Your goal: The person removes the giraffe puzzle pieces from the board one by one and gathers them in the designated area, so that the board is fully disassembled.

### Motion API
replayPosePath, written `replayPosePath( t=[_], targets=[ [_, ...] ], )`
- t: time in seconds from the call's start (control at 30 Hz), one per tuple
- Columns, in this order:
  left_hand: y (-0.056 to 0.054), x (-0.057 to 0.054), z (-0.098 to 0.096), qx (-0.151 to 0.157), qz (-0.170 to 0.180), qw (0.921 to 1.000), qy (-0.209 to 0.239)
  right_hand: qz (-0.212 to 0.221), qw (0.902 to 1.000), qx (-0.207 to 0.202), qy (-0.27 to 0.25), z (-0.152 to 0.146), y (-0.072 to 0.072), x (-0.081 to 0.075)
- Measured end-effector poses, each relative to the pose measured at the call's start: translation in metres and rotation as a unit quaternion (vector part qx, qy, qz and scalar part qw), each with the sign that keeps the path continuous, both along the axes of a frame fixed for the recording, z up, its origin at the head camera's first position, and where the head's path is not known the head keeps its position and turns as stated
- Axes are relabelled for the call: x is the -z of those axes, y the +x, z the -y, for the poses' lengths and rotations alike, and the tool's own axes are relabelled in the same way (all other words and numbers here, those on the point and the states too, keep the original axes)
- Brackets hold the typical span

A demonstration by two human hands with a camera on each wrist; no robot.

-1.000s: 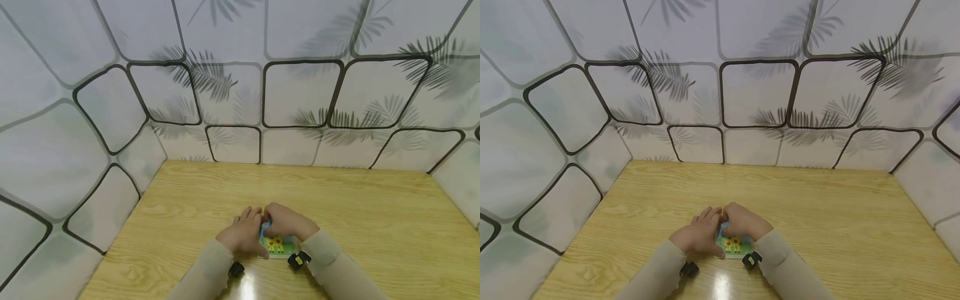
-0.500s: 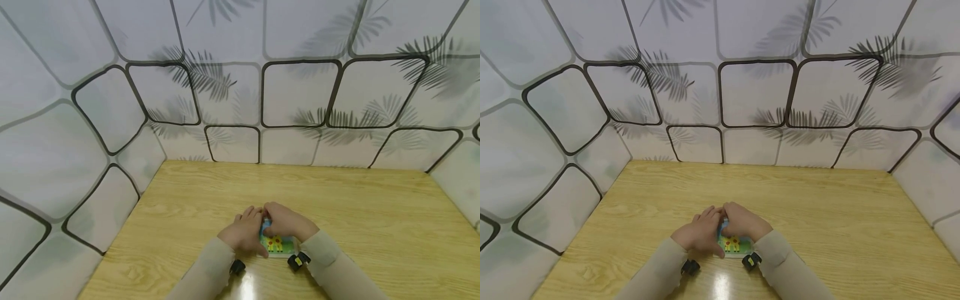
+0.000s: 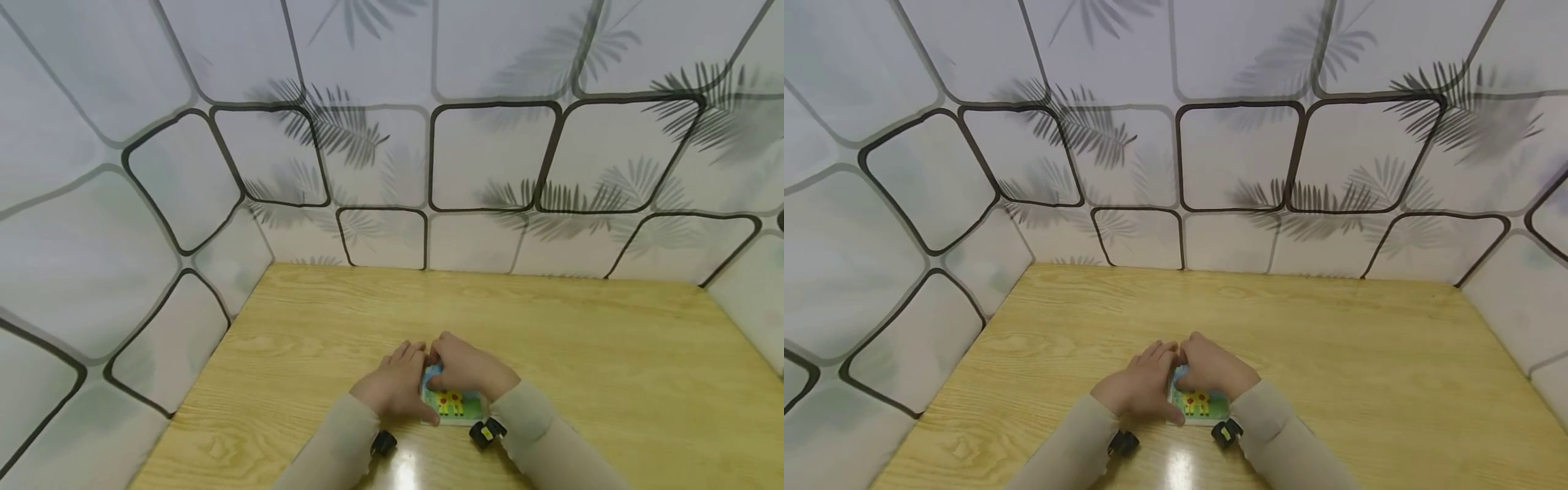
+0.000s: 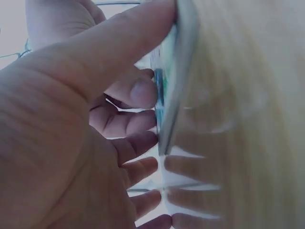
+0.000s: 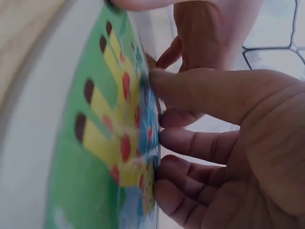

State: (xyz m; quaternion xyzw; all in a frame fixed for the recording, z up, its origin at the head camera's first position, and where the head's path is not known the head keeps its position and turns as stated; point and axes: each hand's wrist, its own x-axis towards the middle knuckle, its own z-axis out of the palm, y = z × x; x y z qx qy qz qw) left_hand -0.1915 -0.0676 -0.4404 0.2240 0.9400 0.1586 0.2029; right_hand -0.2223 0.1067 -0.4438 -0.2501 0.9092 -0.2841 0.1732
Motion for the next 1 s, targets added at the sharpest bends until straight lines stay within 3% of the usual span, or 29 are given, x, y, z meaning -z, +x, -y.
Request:
replayPosePath(
  t=[0.13,0.3,0.57,1.0],
  targets=[
    [0.008,0.003,0.01,0.001,-0.028,0.9996,-0.008,-0.002,0.9998,0.002,0.018,0.005,0.006,-0.001],
    [0.014,0.003,0.016,-0.003,-0.027,0.9995,-0.013,-0.013,0.9993,0.01,0.035,0.012,0.011,-0.007],
    [0.014,0.003,0.015,-0.009,-0.03,0.9995,-0.008,0.0,0.9979,0.009,0.064,0.016,0.008,-0.013],
    [0.014,0.003,0.015,-0.007,-0.033,0.9994,-0.013,-0.006,0.9979,0.022,0.061,0.017,0.012,-0.013]
  ],
)
